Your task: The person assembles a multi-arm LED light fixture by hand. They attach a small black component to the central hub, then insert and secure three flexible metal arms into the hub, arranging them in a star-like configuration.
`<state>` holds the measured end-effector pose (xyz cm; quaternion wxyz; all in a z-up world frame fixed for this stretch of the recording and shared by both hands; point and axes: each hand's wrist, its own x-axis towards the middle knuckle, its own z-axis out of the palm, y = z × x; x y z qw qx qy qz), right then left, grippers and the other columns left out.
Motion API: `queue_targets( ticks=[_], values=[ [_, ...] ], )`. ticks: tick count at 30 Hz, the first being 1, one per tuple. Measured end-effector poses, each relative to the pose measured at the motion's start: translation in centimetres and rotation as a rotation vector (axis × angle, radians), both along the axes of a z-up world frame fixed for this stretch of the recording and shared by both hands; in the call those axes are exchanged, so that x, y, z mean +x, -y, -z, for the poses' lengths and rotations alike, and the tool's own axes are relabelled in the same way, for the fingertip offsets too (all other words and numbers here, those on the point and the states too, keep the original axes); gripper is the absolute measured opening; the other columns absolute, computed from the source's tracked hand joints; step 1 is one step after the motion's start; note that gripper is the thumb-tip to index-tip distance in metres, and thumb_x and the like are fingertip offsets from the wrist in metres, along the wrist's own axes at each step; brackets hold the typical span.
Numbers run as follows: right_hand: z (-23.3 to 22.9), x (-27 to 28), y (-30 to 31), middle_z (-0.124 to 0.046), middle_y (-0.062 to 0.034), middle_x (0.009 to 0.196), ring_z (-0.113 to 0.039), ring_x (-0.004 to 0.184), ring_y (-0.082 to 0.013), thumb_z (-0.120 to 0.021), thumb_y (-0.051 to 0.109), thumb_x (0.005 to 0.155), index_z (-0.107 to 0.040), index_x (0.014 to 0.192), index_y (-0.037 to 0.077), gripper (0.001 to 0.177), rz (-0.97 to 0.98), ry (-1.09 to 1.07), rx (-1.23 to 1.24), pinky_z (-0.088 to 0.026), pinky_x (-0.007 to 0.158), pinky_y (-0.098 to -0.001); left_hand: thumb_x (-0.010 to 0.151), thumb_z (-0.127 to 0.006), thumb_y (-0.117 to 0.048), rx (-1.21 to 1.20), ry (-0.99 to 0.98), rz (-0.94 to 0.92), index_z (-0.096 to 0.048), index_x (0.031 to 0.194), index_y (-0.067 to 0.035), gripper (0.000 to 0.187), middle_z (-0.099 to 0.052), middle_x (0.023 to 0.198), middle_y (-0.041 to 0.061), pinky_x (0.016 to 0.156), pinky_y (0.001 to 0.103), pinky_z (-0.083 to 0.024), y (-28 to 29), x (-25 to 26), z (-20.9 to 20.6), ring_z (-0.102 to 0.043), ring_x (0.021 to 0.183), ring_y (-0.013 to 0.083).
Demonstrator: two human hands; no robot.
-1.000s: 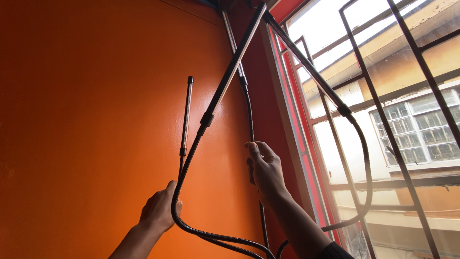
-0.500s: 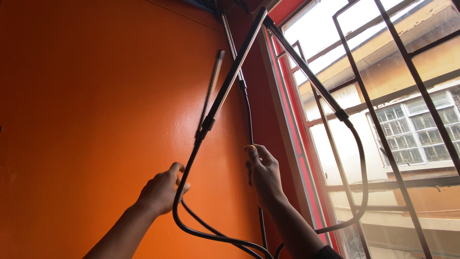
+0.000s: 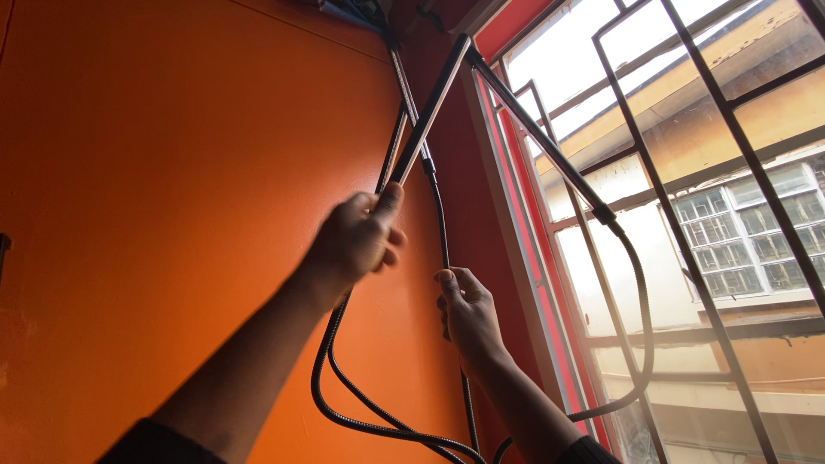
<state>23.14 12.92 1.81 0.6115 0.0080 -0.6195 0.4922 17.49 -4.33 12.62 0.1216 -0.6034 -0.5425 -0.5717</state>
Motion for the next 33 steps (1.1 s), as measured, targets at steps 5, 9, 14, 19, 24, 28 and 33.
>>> queue_targets(
  ticks=[5, 9, 14, 19, 24, 28, 33],
  values=[
    [-1.9, 0.2, -2.0, -0.054, -0.0028, 0.068, -0.048, 0.051, -0.0127, -0.049, 0.04, 0.106, -0.064, 0.107, -0.002, 0.044, 0.02, 0.095, 0.058, -0.046, 0.046, -0.0314, 0.102, -0.047, -0.052, 0.172, -0.1, -0.251, -0.065, 0.087, -0.006, 0.052, -0.066, 0.066, 0.008, 0.056, 0.036, -0.049, -0.5, 1.6, 2.4, -0.064, 0.058, 0.0173],
    [-7.9, 0.6, -3.8, -0.069, -0.0086, 0.082, -0.067, 0.068, -0.0147, -0.054, 0.042, 0.103, -0.064, 0.108, 0.002, 0.041, 0.124, 0.102, 0.15, -0.056, 0.058, -0.0302, 0.102, -0.046, -0.052, 0.154, -0.095, -0.243, -0.064, 0.087, -0.009, 0.049, -0.065, 0.062, 0.006, 0.055, 0.036, -0.049, -0.4, 1.8, 2.5, -0.064, 0.055, 0.0158],
    [-16.7, 0.0, -3.9, -0.066, -0.0078, 0.077, -0.06, 0.058, -0.0158, -0.057, 0.039, 0.104, -0.067, 0.1, 0.001, 0.04, 0.021, 0.036, 0.092, -0.049, 0.048, -0.033, 0.101, -0.047, -0.05, 0.155, -0.095, -0.208, -0.064, 0.089, -0.011, 0.044, -0.064, 0.06, 0.007, 0.054, 0.035, -0.047, 0.0, 2.4, 2.7, -0.062, 0.053, 0.0152],
    [-17.5, -1.5, -4.0, -0.056, -0.0054, 0.071, -0.046, 0.051, -0.0133, -0.058, 0.04, 0.105, -0.068, 0.097, 0.005, 0.038, 0.103, -0.063, 0.039, -0.038, 0.043, -0.0338, 0.103, -0.046, -0.049, 0.119, -0.092, -0.162, -0.061, 0.087, -0.008, 0.046, -0.057, 0.058, 0.005, 0.051, 0.034, -0.044, 0.7, 2.8, 3.0, -0.055, 0.051, 0.0128],
    [-15.9, -2.7, -3.5, -0.074, -0.0017, 0.084, -0.067, 0.071, -0.007, -0.058, 0.036, 0.104, -0.072, 0.108, 0.006, 0.033, 0.401, -0.409, 0.397, -0.052, 0.062, -0.0285, 0.101, -0.049, -0.048, 0.133, -0.063, -0.088, -0.059, 0.084, -0.009, 0.044, -0.055, 0.058, 0.002, 0.05, 0.031, -0.043, 1.0, 2.2, 3.2, -0.052, 0.052, 0.0094],
    [-14.7, -2.9, -2.2, -0.066, -0.0074, 0.067, -0.06, 0.06, -0.0117, -0.058, 0.043, 0.105, -0.069, 0.104, 0.005, 0.039, 0.519, -0.389, 0.279, -0.046, 0.058, -0.0352, 0.103, -0.049, -0.047, 0.146, -0.073, -0.026, -0.058, 0.082, -0.008, 0.045, -0.05, 0.061, 0.0, 0.051, 0.03, -0.041, 1.2, 1.4, 3.7, -0.045, 0.054, 0.0084],
    [-14.1, -3.0, -1.1, -0.06, -0.01, 0.056, -0.058, 0.053, -0.0163, -0.054, 0.045, 0.104, -0.066, 0.104, 0.007, 0.04, 0.646, -0.405, 0.175, -0.043, 0.056, -0.0393, 0.106, -0.049, -0.046, 0.208, -0.146, 0.032, -0.056, 0.083, -0.005, 0.047, -0.05, 0.061, 0.0, 0.051, 0.029, -0.042, 2.1, 1.0, 4.3, -0.046, 0.053, 0.0093]
  ],
)
